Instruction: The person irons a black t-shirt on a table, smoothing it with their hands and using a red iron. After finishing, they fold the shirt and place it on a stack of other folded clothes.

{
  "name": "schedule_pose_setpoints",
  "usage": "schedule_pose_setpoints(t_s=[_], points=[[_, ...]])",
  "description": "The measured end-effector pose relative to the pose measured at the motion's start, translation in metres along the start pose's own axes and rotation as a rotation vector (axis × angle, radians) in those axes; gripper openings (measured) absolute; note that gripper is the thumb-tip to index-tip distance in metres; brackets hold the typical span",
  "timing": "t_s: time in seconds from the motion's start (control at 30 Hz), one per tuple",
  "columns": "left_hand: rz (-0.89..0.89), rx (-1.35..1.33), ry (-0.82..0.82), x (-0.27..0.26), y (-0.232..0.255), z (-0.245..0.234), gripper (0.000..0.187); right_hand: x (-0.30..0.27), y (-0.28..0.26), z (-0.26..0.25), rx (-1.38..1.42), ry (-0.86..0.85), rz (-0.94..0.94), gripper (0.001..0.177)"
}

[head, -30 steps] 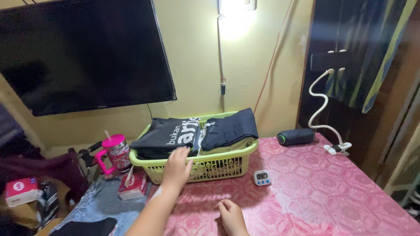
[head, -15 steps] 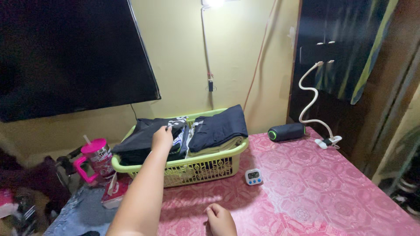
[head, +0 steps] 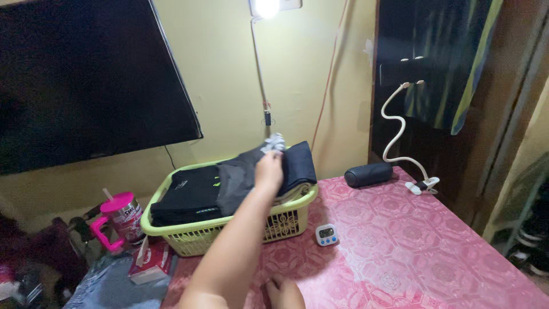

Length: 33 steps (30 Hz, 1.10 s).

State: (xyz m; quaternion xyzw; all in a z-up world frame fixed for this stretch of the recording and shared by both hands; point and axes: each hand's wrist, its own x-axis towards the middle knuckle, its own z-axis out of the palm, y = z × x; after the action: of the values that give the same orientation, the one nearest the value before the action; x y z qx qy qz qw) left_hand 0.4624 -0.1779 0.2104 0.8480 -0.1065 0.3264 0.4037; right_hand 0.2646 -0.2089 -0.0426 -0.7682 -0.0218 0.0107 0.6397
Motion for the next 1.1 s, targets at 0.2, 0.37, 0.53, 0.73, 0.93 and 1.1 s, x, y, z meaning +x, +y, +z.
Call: schedule_pose_setpoints(t_s=[0.2, 0.37, 0.53, 0.73, 0.93, 1.1], points=[[0.12, 0.17, -0.247, -0.061, 0.051, 0.016, 0.03, 0.004, 0.01, 0.001, 0.074, -0.044, 0.087, 0.02], [0.317, -0.136, -0.502, -0.046, 0.018, -0.035, 0.041, 0.014, 0.023, 0.006, -0.146, 0.162, -0.248, 0.02], [-0.024, 0.428, -0.276, -0.024, -0.08, -0.108, 0.064, 0.002, 0.005, 0.004, 0.097, -0.008, 0.017, 0.024], [-0.313, 0.609, -0.386, -0.026, -0.179, -0.117, 0.094, -0.006, -0.018, -0.001, 0.163, -0.018, 0.071, 0.021], [-0.474, 0.188, 0.043, -0.027, -0.182, -0.129, 0.046, -0.006, -0.011, -0.001, 0.216, -0.015, 0.01, 0.021], [-0.375, 0.095, 0.383, -0.052, -0.139, -0.153, 0.04, -0.007, -0.008, 0.0, 0.213, -0.014, 0.095, 0.021]])
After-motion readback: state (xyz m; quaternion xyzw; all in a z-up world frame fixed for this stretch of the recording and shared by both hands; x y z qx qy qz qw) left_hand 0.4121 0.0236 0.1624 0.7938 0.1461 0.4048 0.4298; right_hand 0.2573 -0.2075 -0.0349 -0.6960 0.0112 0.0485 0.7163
